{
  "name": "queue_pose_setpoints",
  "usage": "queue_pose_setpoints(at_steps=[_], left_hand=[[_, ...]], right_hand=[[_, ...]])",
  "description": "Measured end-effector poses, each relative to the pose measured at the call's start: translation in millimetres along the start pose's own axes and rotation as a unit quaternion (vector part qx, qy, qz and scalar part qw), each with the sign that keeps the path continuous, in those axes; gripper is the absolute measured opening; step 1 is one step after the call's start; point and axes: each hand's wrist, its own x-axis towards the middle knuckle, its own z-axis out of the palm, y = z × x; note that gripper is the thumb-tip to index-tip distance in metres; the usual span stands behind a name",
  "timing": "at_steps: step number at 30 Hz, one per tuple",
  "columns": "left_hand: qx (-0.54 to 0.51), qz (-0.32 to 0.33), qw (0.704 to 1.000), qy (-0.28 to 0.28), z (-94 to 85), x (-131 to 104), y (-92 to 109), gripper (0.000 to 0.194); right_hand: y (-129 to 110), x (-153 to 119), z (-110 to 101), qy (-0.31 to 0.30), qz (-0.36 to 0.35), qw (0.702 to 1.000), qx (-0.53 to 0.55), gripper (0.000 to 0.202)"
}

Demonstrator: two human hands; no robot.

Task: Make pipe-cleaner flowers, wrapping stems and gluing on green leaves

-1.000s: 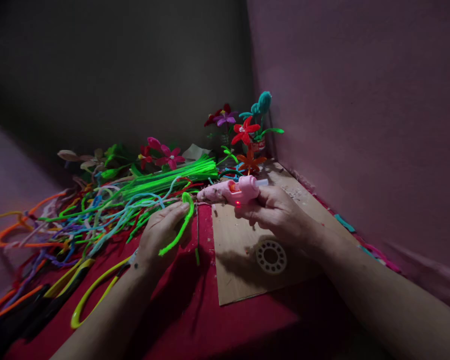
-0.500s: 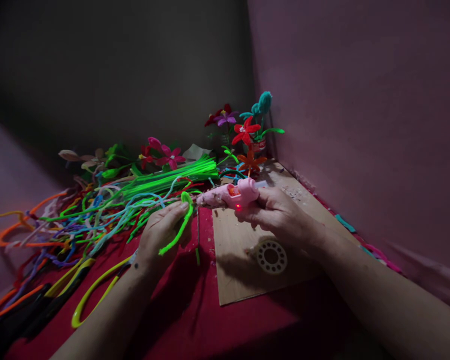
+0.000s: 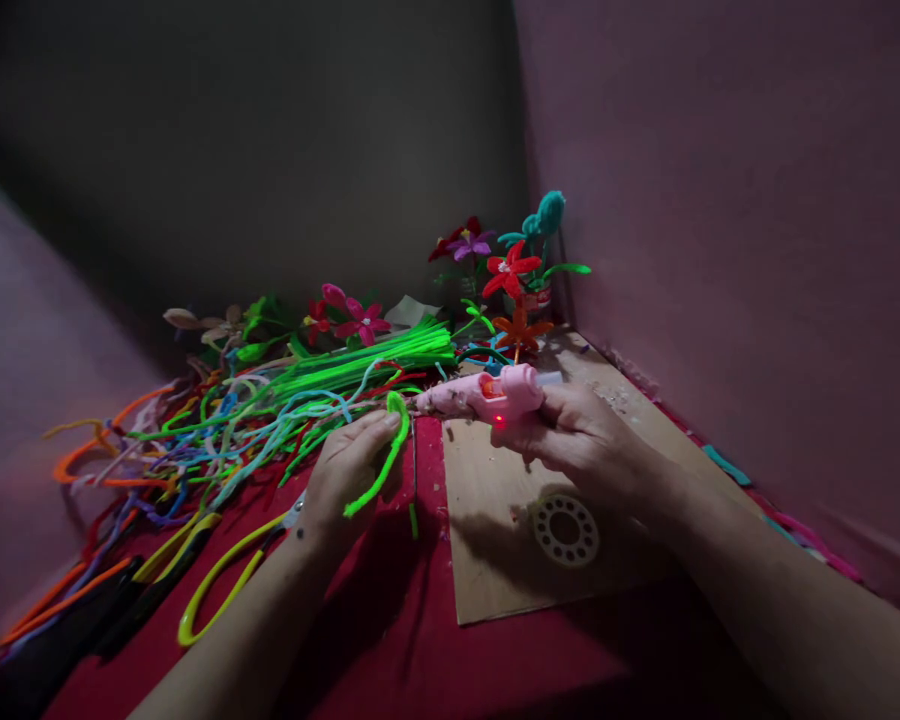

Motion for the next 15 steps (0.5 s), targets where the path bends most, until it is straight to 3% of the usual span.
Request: queue_pose_setpoints(at_steps=[5, 15], left_hand=[[0.007, 0.024, 1.000, 0.006, 0.2, 0.4, 1.5, 0.030], [0.015, 0.014, 1.000, 0.020, 0.6, -1.3, 1.7, 0.029]], right_hand=[[3.2, -0.1, -1.6, -0.056, -0.009, 0.998, 0.016, 0.022], [5.1, -1.2, -1.8, -0.031, 0.002, 0.999, 0.006, 0.020]])
